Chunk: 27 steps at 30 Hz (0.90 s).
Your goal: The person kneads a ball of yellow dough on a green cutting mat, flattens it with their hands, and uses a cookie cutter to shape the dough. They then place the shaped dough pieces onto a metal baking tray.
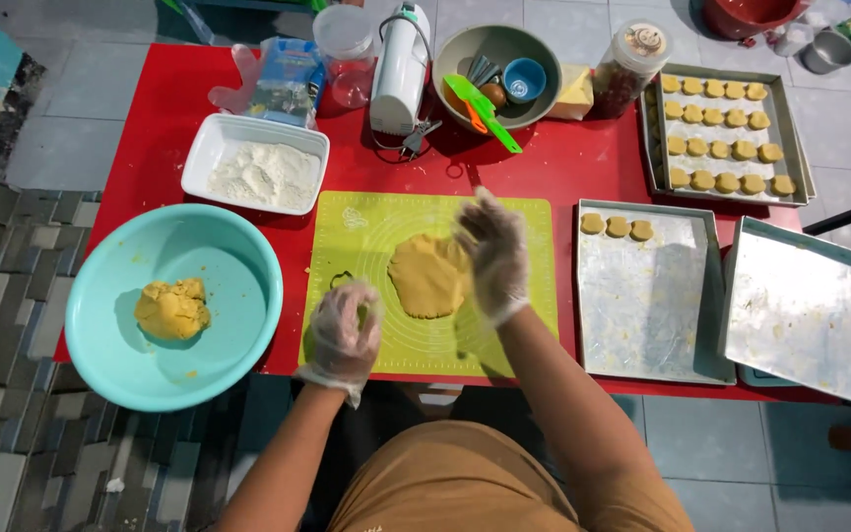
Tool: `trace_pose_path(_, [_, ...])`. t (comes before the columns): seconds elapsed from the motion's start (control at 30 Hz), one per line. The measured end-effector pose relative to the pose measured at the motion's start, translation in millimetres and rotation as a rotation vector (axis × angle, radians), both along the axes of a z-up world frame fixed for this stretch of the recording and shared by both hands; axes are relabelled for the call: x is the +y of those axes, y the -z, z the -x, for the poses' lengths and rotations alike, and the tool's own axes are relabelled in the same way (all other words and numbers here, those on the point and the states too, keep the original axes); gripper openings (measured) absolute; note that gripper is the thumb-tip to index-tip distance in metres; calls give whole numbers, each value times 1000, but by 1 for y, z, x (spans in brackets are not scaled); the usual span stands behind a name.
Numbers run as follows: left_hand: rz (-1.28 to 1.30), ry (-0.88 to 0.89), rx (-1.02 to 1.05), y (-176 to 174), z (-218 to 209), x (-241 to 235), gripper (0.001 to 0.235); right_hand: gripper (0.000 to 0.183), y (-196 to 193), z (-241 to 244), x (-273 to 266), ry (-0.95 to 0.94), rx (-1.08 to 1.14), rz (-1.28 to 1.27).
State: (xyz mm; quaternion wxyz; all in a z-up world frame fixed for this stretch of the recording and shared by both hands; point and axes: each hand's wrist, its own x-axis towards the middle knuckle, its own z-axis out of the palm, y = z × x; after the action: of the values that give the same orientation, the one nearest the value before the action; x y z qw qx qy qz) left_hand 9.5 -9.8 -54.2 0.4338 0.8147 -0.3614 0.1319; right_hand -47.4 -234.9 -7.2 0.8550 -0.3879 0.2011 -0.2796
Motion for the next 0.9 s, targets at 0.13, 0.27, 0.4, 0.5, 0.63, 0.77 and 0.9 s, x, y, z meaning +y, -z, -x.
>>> trace_pose_path(0.13, [117, 150, -260, -14, -38, -69, 5, 55, 3, 56, -4, 56, 199, 187])
trace_pose_path(0.27, [-168, 82, -372, 72, -89, -155, 16, 43, 41, 72, -10, 58, 453, 15])
trace_pose_path(0.4, [-431, 74, -289, 38, -74, -179, 21, 38, 48, 76, -14, 106, 437, -14])
trace_pose_path(0.5, [-511, 79, -178, 7, -50, -180, 10, 38, 48, 81, -7, 192, 351, -24])
trace_pose_path(0.63, [-544, 13, -351, 34, -51, -186, 6, 38, 44, 81, -5, 181, 395, -51])
trace_pose_path(0.77, [-480, 50, -567, 25, -37, -187, 9, 41, 29, 86, 0, 157, 398, -77])
trace_pose_path(0.9, [-515, 108, -610, -12, -16, -188, 12, 40, 18, 85, 2, 178, 415, -83])
